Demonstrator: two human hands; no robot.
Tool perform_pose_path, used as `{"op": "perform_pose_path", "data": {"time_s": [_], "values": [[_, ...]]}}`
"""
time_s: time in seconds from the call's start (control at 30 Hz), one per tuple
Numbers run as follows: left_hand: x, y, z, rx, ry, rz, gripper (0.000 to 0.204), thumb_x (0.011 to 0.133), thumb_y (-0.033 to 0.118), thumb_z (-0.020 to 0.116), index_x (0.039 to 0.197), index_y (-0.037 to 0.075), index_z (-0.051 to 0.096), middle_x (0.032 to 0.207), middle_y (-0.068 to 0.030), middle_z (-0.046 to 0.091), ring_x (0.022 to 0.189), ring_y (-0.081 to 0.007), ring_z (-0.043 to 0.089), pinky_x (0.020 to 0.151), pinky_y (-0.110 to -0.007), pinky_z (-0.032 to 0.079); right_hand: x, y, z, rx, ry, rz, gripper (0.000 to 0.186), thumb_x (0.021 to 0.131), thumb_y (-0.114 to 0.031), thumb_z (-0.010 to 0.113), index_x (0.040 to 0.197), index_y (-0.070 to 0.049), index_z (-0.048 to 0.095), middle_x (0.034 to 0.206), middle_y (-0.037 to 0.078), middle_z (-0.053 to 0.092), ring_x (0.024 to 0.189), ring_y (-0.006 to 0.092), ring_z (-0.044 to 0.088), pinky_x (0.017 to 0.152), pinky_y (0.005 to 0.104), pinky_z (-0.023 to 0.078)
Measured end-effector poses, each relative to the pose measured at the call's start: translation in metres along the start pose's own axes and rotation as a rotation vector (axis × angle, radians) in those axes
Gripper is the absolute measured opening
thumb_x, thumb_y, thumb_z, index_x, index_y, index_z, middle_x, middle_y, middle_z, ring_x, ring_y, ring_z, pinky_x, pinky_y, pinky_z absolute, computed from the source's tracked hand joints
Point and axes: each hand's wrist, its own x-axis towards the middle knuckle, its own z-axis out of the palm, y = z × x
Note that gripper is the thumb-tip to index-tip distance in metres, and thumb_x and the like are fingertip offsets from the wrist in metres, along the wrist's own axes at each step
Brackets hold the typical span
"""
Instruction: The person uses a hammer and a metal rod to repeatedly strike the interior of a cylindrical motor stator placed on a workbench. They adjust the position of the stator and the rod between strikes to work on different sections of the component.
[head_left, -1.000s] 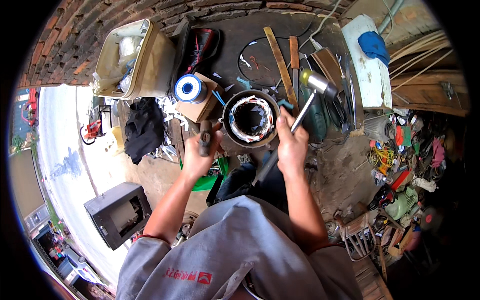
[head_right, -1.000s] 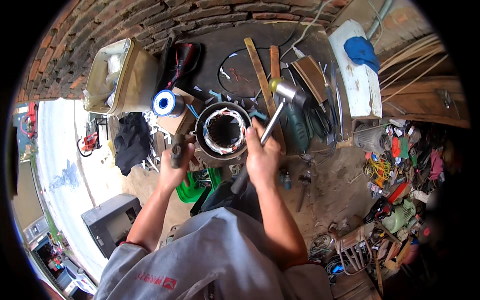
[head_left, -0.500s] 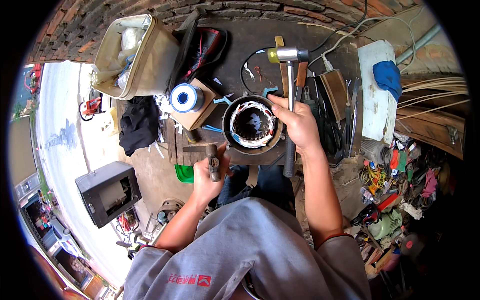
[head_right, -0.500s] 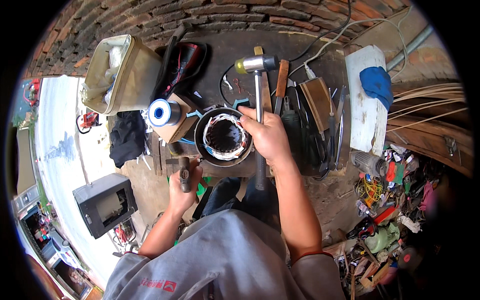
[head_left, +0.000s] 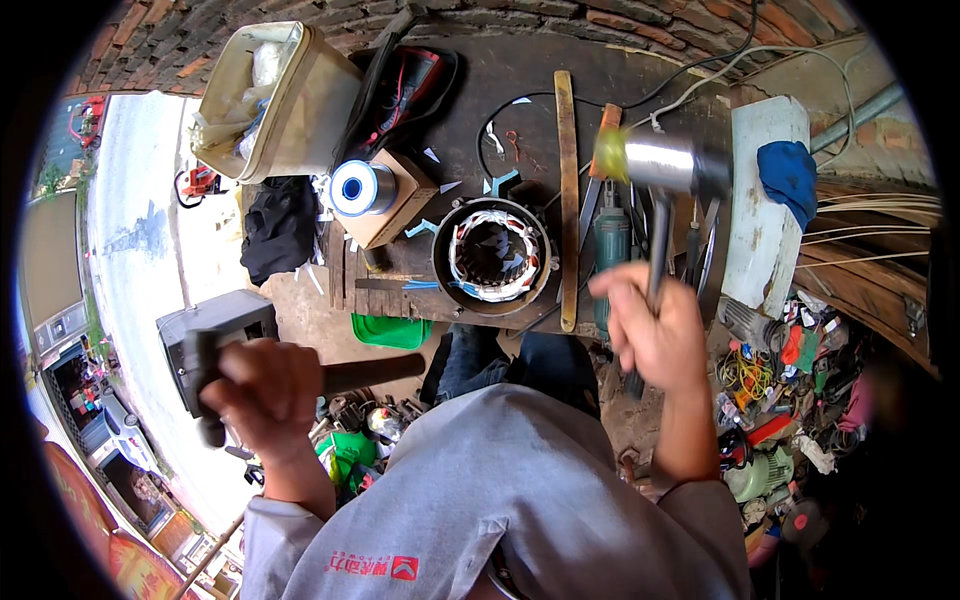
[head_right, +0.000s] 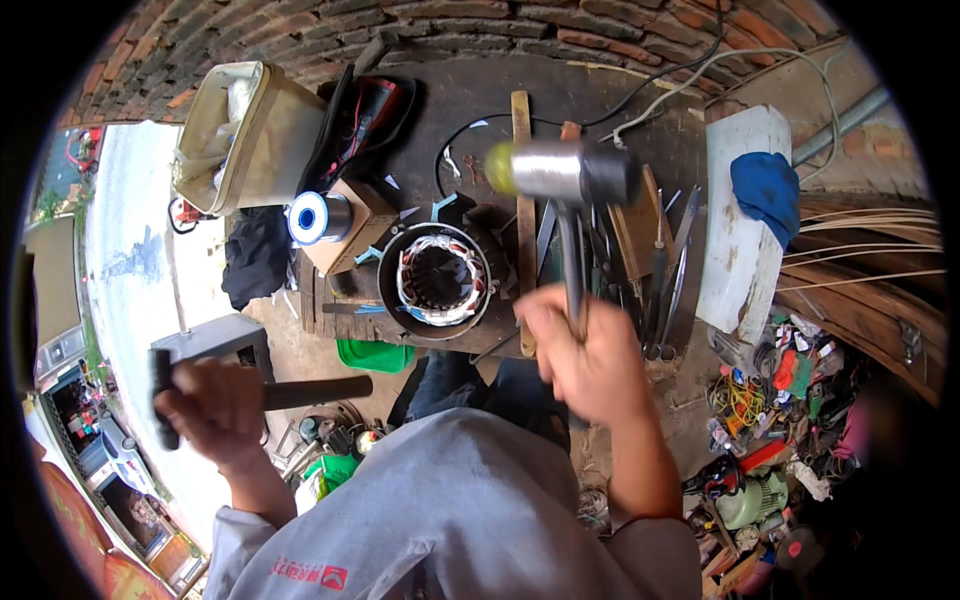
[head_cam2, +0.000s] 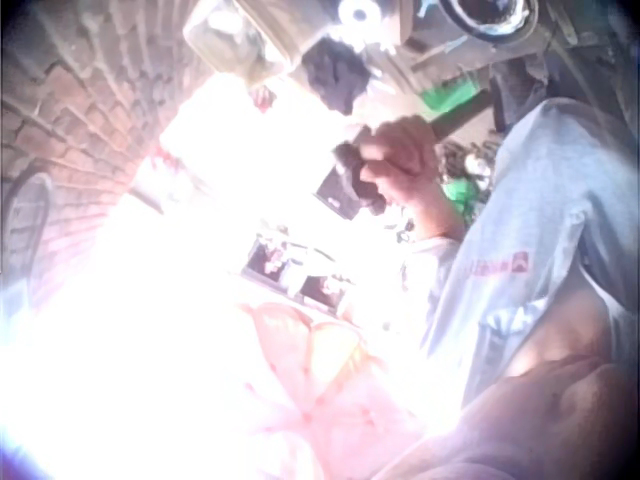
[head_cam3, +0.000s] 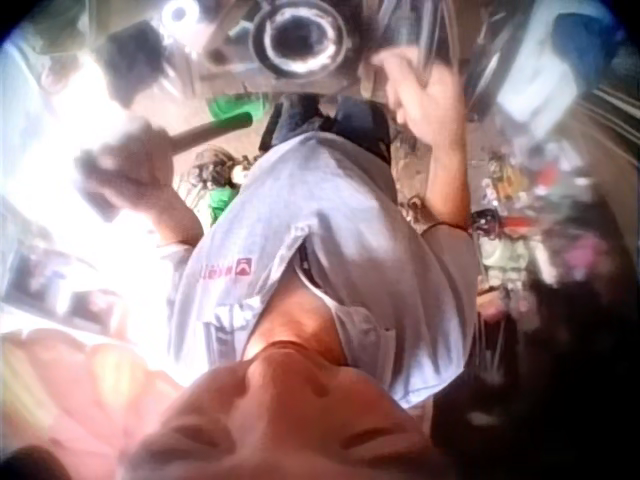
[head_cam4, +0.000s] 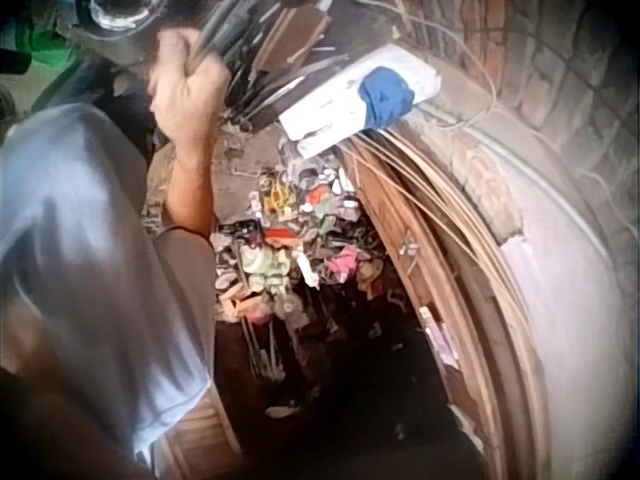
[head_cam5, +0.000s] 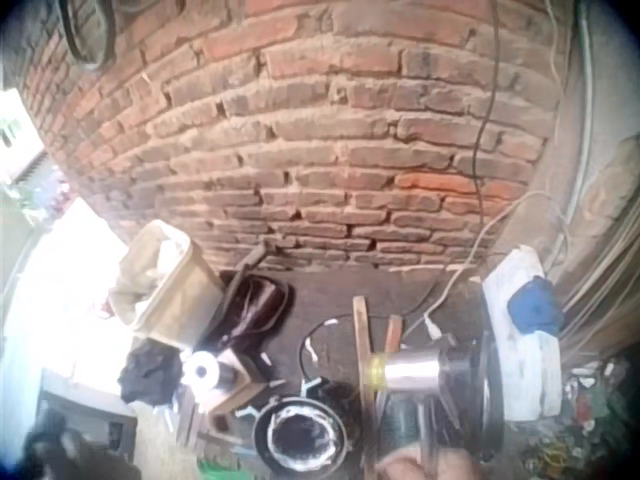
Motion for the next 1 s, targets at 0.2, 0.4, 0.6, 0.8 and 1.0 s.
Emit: {"op": "perform_pose_path", "data": {"time_s": [0.2,0.4,0.6,0.8,1.0], "values": [[0.052,-0.028,0.046,0.084,-0.208,0.107,0.037,0.098,0.036,0.041,0.069,0.015,0.036,0.057,0.0013,0.035,0.045,-0.0109,0.030,0.047,-0.027,0.029,-0.050,0.068,0.052,0.390,0.136,-0.215,0.025,0.100,-0.023,0.047,0.093,0.001,0.050,0.054,-0.001,0.045,0.037,0.0058,0.042,0.035,0.0195,0.033],[0.068,-0.084,0.047,0.425,-0.037,-0.045,0.048,0.098,0.030,0.041,0.054,0.012,0.033,0.046,0.0000,0.029,0.041,-0.0112,0.028,0.044,-0.029,0.022,-0.064,0.079,0.064,0.597,0.308,-0.205,0.044,0.103,-0.036,0.030,0.086,0.000,0.049,0.053,0.004,0.043,0.034,0.0103,0.039,0.031,0.0221,0.033],[0.068,-0.095,0.038,0.564,-0.054,-0.055,0.051,0.097,0.032,0.044,0.052,0.012,0.032,0.044,-0.0001,0.029,0.039,-0.0106,0.025,0.041,-0.028,0.019,-0.048,0.071,0.089,1.042,0.462,-0.446,0.047,0.103,-0.041,0.028,0.076,-0.006,0.045,0.050,0.003,0.041,0.031,0.0120,0.038,0.030,0.0232,0.032],[0.077,-0.084,0.054,0.394,-0.067,-0.042,0.048,0.096,0.028,0.045,0.053,0.012,0.032,0.045,0.0015,0.024,0.039,-0.0106,0.025,0.041,-0.028,0.020,-0.051,0.069,0.139,0.763,0.091,-0.121,0.041,0.104,-0.032,0.029,0.076,-0.006,0.044,0.048,0.006,0.042,0.030,0.0132,0.038,0.030,0.0240,0.030],[0.092,-0.093,0.044,0.293,-0.211,-0.083,0.041,0.092,0.023,0.057,0.056,0.009,0.043,0.045,-0.0009,0.042,0.039,-0.0097,0.039,0.040,-0.026,0.029,-0.078,0.069,0.064,0.862,0.619,-0.454,0.041,0.103,-0.040,0.030,0.077,-0.010,0.039,0.050,0.002,0.036,0.030,0.0108,0.032,0.028,0.0228,0.028]]}}
